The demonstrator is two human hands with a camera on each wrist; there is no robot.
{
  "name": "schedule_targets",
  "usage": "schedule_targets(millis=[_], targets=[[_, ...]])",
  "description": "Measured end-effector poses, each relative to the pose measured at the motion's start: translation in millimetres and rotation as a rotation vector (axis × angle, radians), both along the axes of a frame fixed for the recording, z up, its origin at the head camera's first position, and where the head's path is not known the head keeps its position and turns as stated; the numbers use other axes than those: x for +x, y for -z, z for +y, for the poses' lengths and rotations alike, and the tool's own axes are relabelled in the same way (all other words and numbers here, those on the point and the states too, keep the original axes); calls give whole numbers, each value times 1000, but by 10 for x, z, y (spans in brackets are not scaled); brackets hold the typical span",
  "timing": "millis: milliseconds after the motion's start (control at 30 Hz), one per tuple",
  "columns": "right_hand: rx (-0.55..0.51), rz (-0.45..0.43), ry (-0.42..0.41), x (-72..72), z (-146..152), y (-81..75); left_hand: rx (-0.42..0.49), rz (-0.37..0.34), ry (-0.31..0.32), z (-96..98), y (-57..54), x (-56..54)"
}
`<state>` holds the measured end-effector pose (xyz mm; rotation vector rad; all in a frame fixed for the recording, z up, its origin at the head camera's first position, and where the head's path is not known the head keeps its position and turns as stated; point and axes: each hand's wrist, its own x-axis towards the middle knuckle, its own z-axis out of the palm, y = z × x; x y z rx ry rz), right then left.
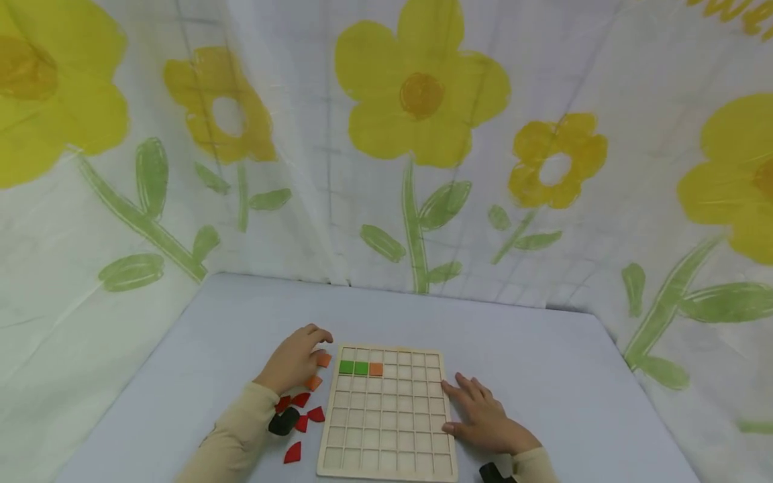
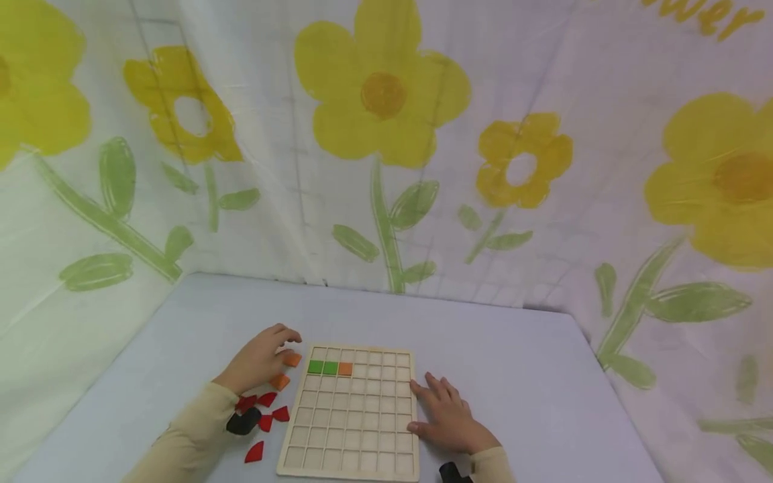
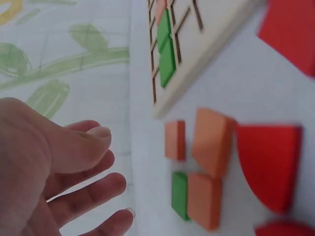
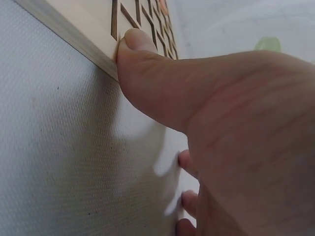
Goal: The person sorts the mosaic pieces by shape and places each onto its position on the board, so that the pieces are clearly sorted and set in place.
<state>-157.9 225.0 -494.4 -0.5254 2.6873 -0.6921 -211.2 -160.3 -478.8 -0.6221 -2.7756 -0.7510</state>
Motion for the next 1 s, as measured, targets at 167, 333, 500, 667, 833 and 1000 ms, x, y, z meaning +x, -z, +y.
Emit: schedule_targets(millis=[167,333,500,667,833,1000], targets=[[5,0,-2,3,-11,-28,-46,-47,-26,-193,54,61],[-8,-12,11,6,16,-72,-77,-93,-39,-218,112,87],[-13,13,-11,-25,39,-34,-123,-42,-40,-218,180,75],[-17,8,-18,-49,35,-1,-184,-1,-57,-276,216,77],[-28,-14,-12,-42,35,3,-184,-11,-78,-364,219,96],[-23,-20,-12,-31,41,13,-184,21,-76,-411,237,121]])
